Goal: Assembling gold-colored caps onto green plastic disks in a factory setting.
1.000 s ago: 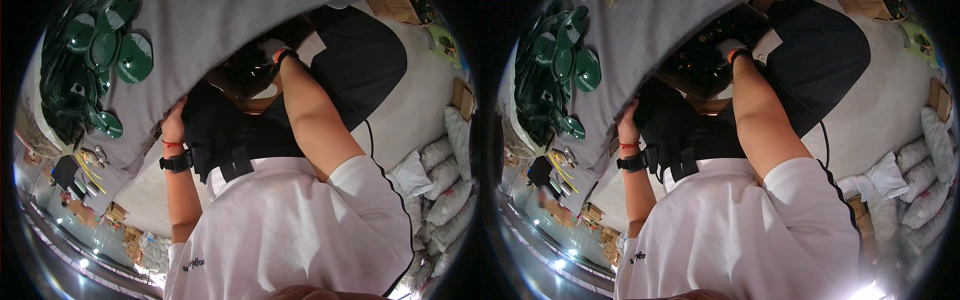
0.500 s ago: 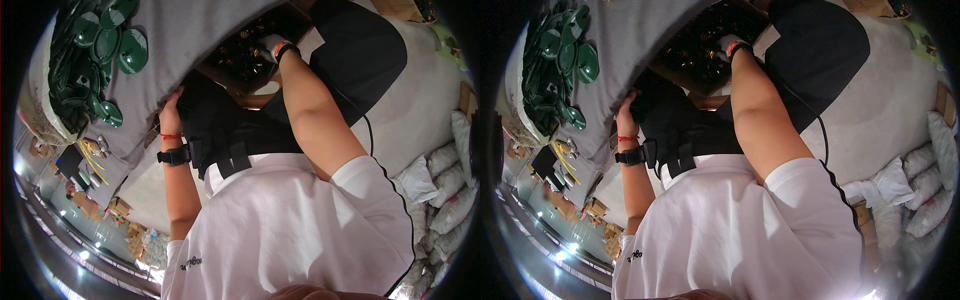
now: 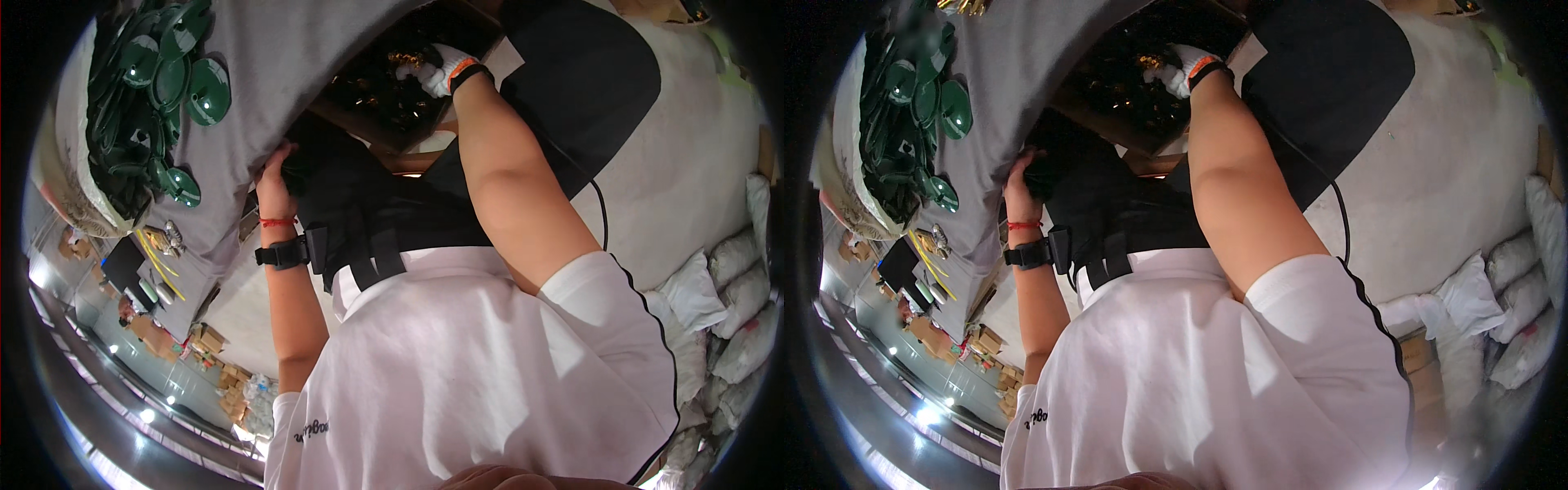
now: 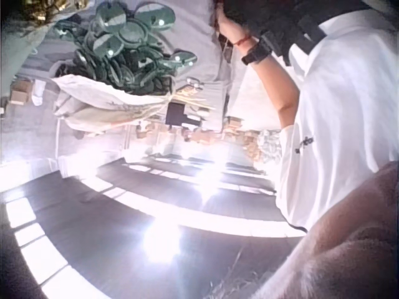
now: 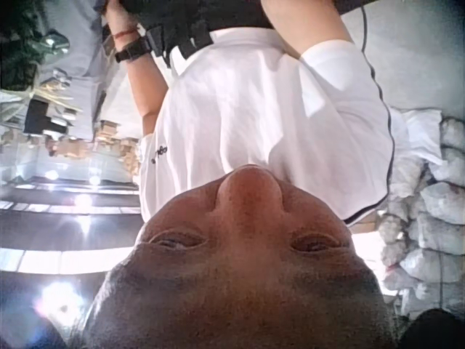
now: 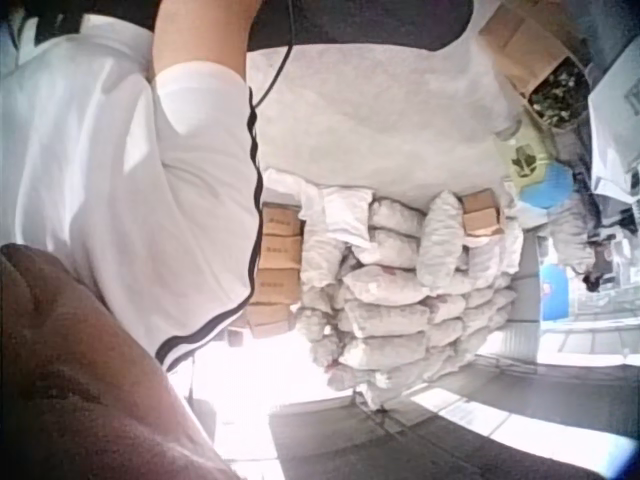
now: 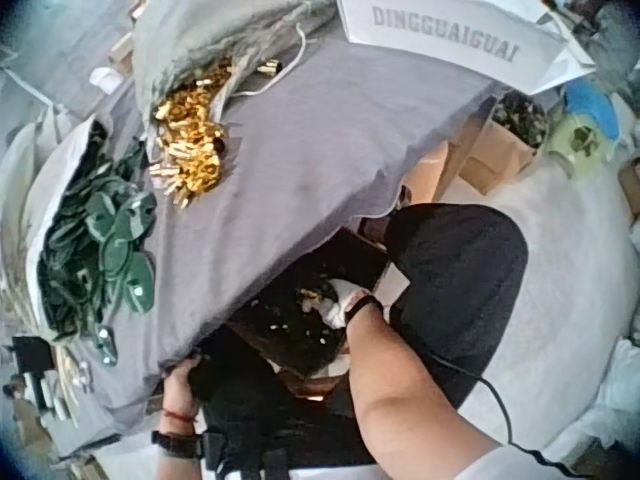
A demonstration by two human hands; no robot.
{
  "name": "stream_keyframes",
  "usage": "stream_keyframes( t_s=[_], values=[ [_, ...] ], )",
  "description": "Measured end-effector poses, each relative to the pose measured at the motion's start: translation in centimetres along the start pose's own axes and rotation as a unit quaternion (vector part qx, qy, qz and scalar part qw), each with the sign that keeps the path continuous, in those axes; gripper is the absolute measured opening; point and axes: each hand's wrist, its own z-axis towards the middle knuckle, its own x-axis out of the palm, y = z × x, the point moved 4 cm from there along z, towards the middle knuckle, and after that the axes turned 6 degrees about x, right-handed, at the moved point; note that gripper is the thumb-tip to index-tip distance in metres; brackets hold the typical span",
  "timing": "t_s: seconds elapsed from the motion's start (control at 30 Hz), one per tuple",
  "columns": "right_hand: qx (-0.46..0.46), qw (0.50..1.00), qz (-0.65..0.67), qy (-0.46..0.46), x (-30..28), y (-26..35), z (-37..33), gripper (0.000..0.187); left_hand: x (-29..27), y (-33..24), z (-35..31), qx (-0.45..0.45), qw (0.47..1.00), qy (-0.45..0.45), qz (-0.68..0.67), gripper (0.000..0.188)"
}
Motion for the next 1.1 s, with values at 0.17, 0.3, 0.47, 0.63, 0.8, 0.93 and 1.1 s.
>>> stream_keyframes(
  t_s=[0.17, 0.3, 0.47, 0.63, 0.8, 0.93, 1.1],
  values=[
    [-0.161, 0.927, -0.288, -0.177, -0.9, 0.9, -1.5, 0.022, 1.0, 0.2, 1.0, -0.041, 0.999, 0.014, -0.033, 0.029],
    [-0.019, 0.847, -0.531, 0.000, 3.3, 6.1, -3.6, 0.034, -0.4, 0.0, -0.5, -0.016, 0.999, -0.032, -0.015, 0.028],
    [0.170, 0.916, -0.362, -0.023, 3.5, 3.9, -1.1, 0.038, -0.2, -0.1, -0.6, -0.004, 1.000, -0.023, 0.000, 0.026],
    [0.102, 0.822, -0.542, -0.144, 3.8, 1.5, 1.5, 0.034, 0.2, -0.1, 0.1, 0.069, 0.992, 0.020, 0.108, 0.026],
    [-0.083, 0.784, -0.524, -0.322, 5.1, 4.1, 2.3, 0.031, 1.4, -0.5, 1.1, 0.111, 0.955, 0.066, 0.266, 0.030],
    [-0.073, 0.925, -0.289, -0.236, 10.5, 14.8, -3.7, 0.033, -1.8, 0.6, -1.2, 0.345, 0.752, 0.150, 0.541, 0.032],
    [-0.076, 0.917, -0.343, -0.189, 13.3, 16.9, -6.2, 0.033, -1.5, 0.6, -1.0, 0.216, 0.871, 0.193, 0.396, 0.040]
  ],
)
